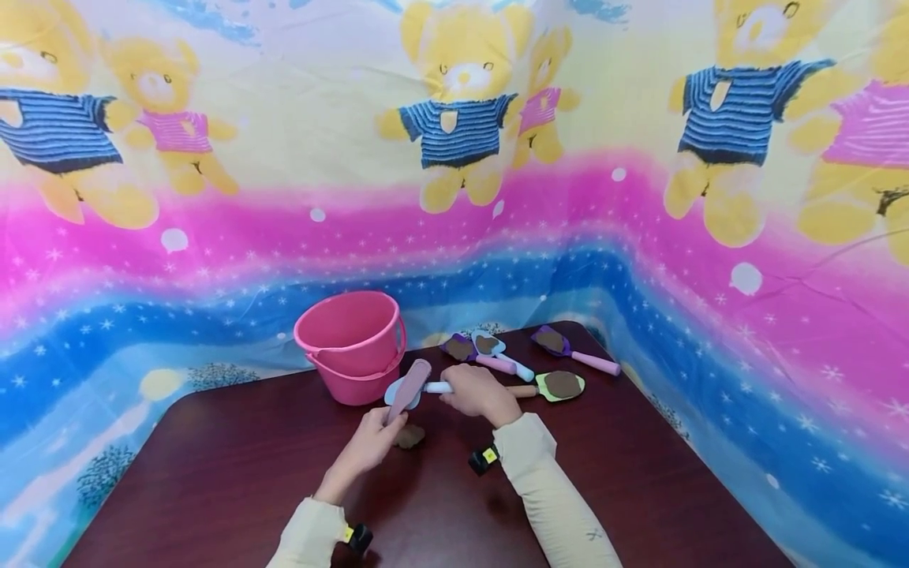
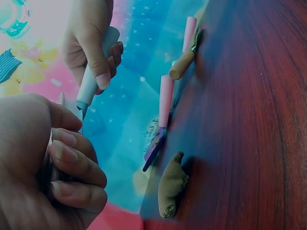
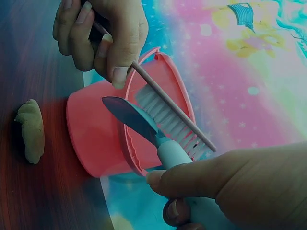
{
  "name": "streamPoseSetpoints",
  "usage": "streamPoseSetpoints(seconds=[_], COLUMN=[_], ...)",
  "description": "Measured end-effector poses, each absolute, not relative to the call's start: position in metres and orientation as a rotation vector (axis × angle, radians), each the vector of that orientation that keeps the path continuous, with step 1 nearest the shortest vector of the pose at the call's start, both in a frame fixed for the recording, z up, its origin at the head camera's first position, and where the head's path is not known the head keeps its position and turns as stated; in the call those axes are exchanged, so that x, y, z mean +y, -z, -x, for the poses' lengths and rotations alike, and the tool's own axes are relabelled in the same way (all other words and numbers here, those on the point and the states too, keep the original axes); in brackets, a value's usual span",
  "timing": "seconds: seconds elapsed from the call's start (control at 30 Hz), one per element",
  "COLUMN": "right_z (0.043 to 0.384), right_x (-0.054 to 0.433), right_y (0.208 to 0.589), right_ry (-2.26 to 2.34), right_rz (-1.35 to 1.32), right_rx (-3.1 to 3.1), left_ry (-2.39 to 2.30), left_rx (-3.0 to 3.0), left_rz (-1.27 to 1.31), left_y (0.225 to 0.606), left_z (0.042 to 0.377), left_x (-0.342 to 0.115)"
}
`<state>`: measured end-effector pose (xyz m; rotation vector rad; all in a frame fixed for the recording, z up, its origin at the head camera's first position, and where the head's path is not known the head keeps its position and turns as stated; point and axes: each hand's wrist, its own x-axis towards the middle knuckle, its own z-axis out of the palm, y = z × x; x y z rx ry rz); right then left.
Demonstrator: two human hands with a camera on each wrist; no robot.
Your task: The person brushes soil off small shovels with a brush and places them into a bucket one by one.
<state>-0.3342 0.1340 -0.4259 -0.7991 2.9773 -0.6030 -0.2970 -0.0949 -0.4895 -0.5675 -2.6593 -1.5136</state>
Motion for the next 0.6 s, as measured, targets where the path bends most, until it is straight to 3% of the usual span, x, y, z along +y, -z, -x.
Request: streamPoseSetpoints(seconds=[0.6], right_z=[0.3358], right_x=[0.1425], right_y=[0.4191], right_ry=[0.546], right_rz=[0.808], right_rx=[3.009], left_ry=[1.534], left_rx=[-2.678], left_rz=[0.516], left_y=[0.4888], left_z=[0.2992], left_x=[-0.0993])
